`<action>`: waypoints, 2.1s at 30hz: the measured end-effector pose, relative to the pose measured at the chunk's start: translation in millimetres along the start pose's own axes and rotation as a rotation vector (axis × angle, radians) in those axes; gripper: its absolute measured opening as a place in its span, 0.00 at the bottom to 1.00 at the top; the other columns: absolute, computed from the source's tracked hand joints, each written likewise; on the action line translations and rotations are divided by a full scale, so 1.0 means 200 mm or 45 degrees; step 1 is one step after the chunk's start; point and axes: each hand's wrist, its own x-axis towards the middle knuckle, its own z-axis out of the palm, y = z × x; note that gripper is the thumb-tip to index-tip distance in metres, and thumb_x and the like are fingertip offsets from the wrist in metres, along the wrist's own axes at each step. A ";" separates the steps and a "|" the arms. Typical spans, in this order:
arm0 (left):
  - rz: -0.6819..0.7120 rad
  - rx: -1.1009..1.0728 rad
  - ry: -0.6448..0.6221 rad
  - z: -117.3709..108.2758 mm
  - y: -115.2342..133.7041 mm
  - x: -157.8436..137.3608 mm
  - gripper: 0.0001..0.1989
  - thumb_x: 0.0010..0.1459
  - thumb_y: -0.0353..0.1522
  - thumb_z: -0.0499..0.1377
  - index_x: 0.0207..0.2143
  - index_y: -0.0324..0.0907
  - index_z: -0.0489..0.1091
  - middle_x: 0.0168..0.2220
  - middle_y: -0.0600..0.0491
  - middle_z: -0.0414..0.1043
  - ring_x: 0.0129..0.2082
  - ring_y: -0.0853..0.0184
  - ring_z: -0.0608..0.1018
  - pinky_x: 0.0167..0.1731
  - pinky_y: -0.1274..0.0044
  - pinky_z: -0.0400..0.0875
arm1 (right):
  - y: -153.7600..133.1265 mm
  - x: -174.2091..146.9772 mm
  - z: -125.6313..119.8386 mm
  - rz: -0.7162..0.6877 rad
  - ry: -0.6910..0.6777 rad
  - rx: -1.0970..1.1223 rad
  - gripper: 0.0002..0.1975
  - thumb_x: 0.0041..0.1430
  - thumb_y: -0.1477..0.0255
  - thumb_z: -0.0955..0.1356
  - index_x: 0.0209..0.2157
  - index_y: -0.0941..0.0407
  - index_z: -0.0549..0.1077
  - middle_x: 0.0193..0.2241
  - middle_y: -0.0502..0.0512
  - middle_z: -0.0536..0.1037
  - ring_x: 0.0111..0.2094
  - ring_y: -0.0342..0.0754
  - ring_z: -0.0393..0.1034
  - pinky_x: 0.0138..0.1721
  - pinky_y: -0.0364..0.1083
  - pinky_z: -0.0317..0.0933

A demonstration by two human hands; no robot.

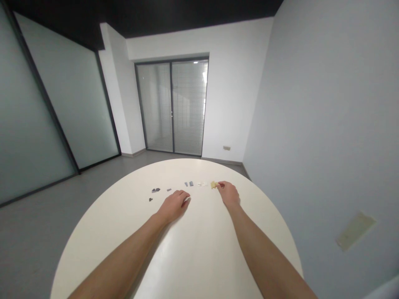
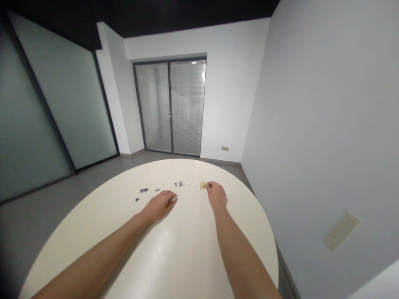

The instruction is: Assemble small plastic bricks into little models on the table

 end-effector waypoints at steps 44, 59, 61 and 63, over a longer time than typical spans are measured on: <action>-0.794 0.430 0.014 -0.04 -0.25 -0.02 0.22 0.61 0.41 0.47 0.48 0.37 0.70 0.58 0.36 0.64 0.58 0.50 0.65 0.54 0.57 0.60 | -0.24 -0.23 0.08 -0.543 -0.235 -0.183 0.09 0.63 0.74 0.63 0.37 0.53 0.76 0.40 0.53 0.76 0.43 0.46 0.68 0.43 0.42 0.57; -0.480 0.389 0.156 -0.05 -0.24 -0.02 0.16 0.61 0.36 0.52 0.43 0.46 0.77 0.53 0.48 0.72 0.55 0.56 0.70 0.56 0.66 0.62 | -0.23 -0.23 0.08 -0.567 -0.214 -0.184 0.09 0.62 0.74 0.63 0.37 0.53 0.76 0.39 0.52 0.77 0.43 0.46 0.68 0.41 0.42 0.57; -0.443 0.391 0.151 -0.06 -0.23 -0.01 0.15 0.61 0.35 0.52 0.41 0.46 0.78 0.51 0.48 0.74 0.53 0.56 0.71 0.54 0.66 0.63 | -0.23 -0.23 0.08 -0.567 -0.214 -0.184 0.10 0.62 0.74 0.63 0.37 0.53 0.76 0.39 0.52 0.77 0.43 0.46 0.68 0.41 0.42 0.57; -0.406 0.382 0.140 -0.07 -0.22 -0.01 0.15 0.61 0.34 0.52 0.39 0.46 0.79 0.49 0.48 0.75 0.50 0.57 0.73 0.52 0.68 0.65 | -0.23 -0.24 0.08 -0.563 -0.217 -0.184 0.10 0.62 0.75 0.63 0.37 0.53 0.76 0.40 0.53 0.77 0.44 0.46 0.67 0.42 0.42 0.57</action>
